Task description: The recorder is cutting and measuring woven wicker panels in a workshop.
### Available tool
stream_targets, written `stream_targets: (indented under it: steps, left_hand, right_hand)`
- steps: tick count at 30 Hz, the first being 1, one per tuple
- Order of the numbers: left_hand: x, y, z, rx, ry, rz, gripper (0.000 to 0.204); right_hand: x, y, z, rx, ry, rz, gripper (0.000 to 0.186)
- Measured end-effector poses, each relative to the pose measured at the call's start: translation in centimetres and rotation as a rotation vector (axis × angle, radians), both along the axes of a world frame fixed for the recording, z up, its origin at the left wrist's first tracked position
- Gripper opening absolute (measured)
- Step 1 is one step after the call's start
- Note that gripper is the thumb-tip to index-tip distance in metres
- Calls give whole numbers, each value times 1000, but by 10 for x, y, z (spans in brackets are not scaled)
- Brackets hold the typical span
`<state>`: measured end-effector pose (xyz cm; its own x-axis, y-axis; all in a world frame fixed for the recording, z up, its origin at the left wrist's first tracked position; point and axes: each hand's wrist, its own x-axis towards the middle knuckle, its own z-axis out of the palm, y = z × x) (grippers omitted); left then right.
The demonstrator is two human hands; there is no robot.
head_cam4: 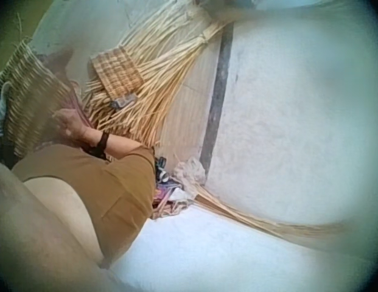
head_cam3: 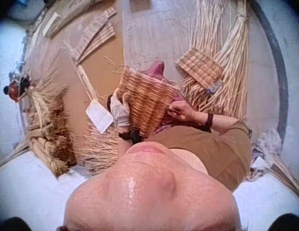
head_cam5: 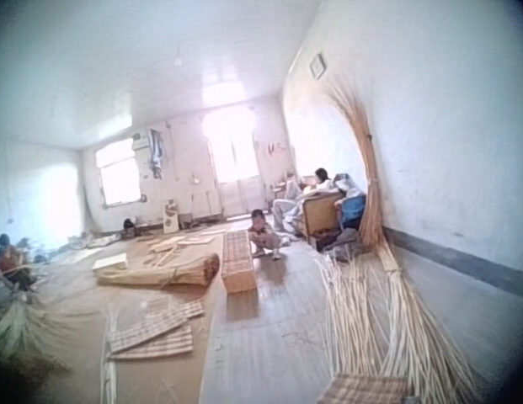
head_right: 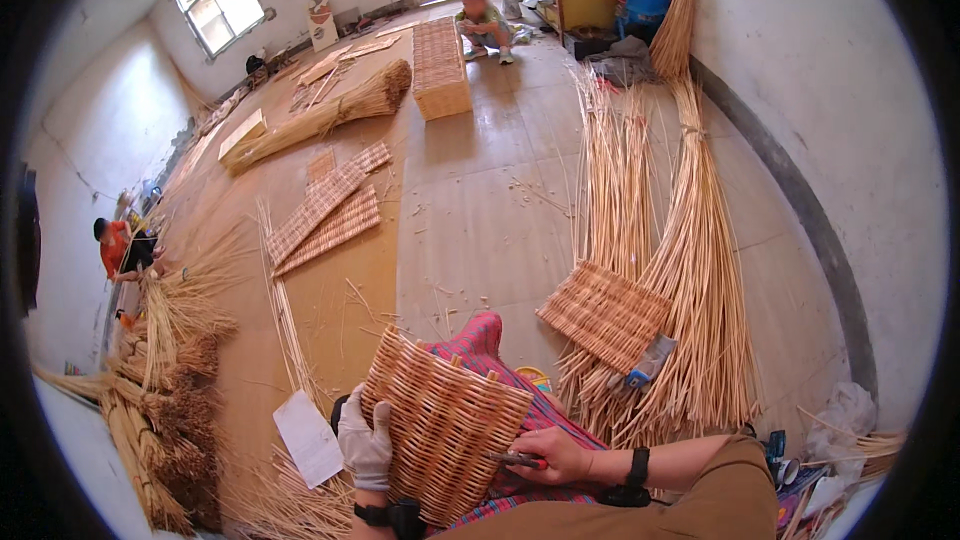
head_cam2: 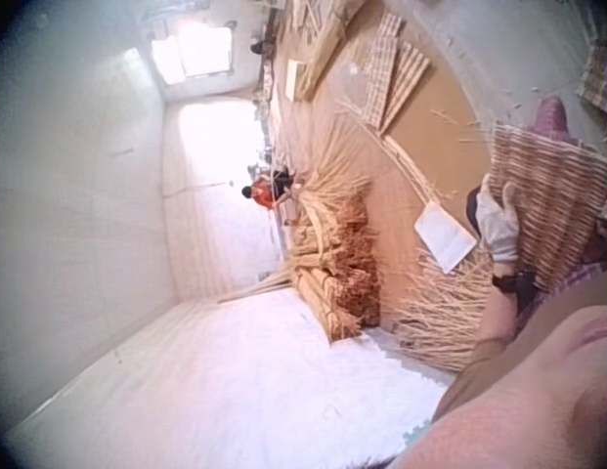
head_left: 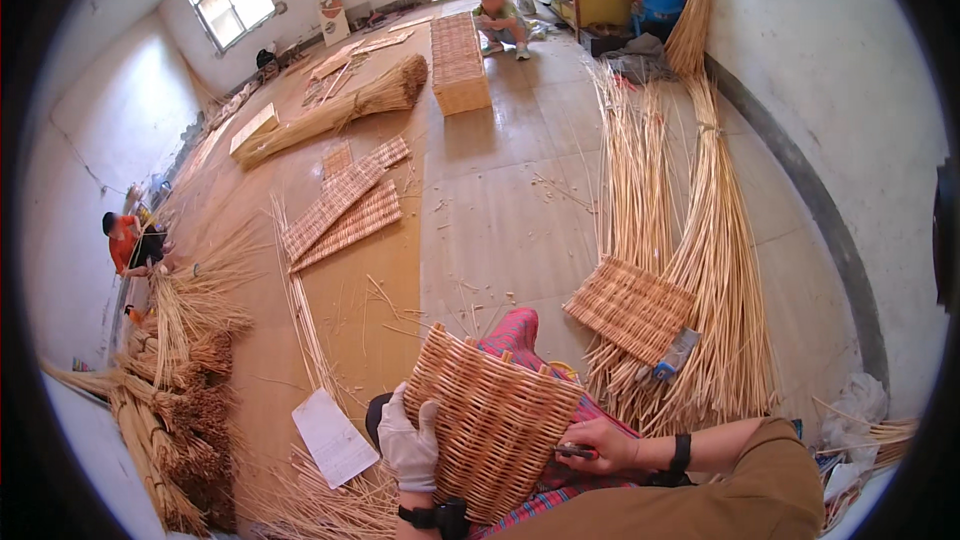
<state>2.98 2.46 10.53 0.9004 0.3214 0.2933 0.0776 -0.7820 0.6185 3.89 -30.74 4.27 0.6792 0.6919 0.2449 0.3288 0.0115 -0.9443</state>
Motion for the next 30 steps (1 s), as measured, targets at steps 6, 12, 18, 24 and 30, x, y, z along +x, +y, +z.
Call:
stream_targets:
  steps: [6,12,18,24,30]
  left_hand:
    - [1,-4,-4,93,24,69,73]
    - [2,2,-10,97,-40,33,67]
    - [-3,-1,-4,86,3,46,61]
    - [1,-3,-6,84,-41,18,57]
    - [3,-4,0,55,-30,39,57]
  right_hand:
    - [1,2,1,39,21,-17,15]
    - [3,1,11,14,3,8,16]
    - [-8,2,7,7,9,-23,14]
    - [-4,0,4,-22,33,-27,13]
    - [-2,3,10,26,-7,-39,13]
